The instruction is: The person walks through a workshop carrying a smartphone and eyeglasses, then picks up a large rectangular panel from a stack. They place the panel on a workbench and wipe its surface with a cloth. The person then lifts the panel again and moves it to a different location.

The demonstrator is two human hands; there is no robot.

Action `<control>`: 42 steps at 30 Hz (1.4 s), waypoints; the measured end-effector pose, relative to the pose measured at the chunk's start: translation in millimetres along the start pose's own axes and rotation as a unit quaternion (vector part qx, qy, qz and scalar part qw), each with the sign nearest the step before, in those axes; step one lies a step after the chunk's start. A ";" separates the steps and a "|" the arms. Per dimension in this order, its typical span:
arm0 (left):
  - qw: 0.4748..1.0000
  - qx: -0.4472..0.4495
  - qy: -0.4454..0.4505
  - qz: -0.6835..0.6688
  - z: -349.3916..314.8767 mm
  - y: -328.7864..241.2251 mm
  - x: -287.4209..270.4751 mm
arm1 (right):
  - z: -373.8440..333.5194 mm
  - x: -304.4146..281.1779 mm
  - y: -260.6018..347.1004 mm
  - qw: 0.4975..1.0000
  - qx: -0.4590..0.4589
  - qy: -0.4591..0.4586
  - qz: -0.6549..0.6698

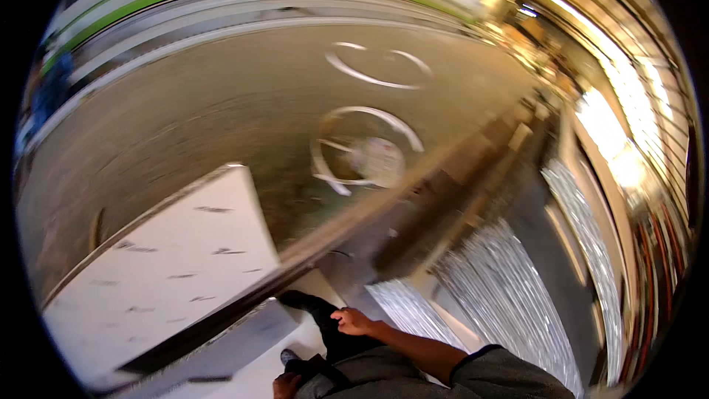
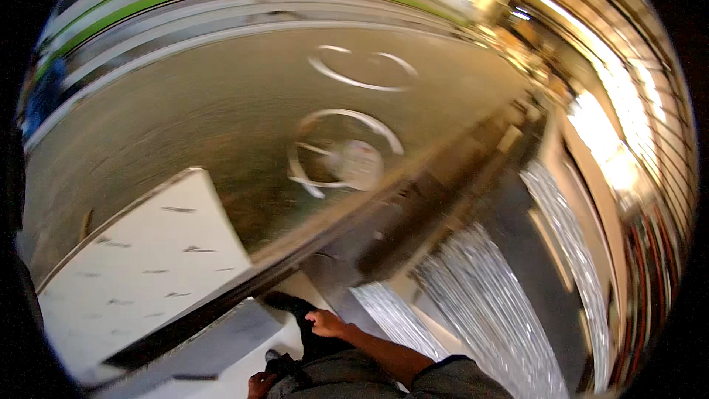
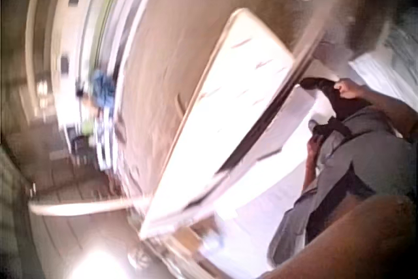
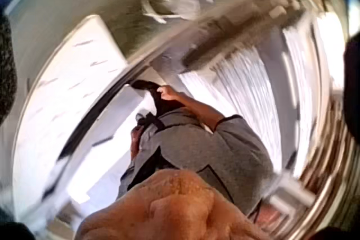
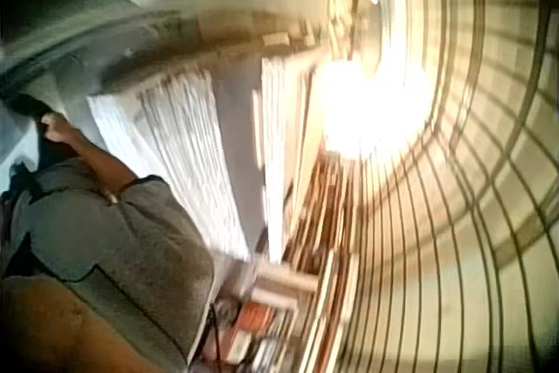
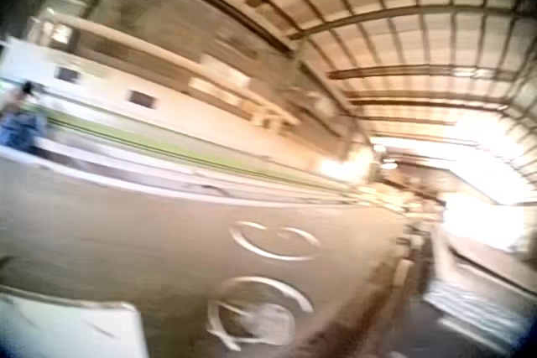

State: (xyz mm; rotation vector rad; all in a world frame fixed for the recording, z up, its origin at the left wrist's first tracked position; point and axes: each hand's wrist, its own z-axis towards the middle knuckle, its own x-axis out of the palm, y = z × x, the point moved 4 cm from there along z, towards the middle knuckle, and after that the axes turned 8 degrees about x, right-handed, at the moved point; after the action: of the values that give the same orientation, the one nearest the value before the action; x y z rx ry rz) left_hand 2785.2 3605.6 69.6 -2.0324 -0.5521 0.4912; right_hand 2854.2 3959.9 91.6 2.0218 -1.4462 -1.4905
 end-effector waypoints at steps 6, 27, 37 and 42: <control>0.934 0.070 0.226 0.269 32.0 36.9 -33.5 | -224.8 4.6 -40.4 0.973 0.223 -0.044 -0.032; 0.805 0.144 0.456 0.350 79.8 -83.2 229.1 | -631.2 -64.6 -102.6 0.781 0.269 -0.469 0.313; 0.476 0.433 0.518 0.564 147.8 -8.9 260.2 | -764.1 -138.1 -79.9 0.667 0.337 -0.620 0.238; 0.640 0.204 0.509 0.538 136.3 -65.5 360.0 | -778.6 -156.0 -56.6 0.648 0.349 -0.639 0.225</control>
State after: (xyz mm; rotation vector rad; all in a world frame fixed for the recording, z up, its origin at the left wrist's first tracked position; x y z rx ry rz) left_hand 2993.4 3931.9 18.1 -1.6069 1.4230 0.0123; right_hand 3531.7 3850.5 494.9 0.2235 -3.0575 -2.3926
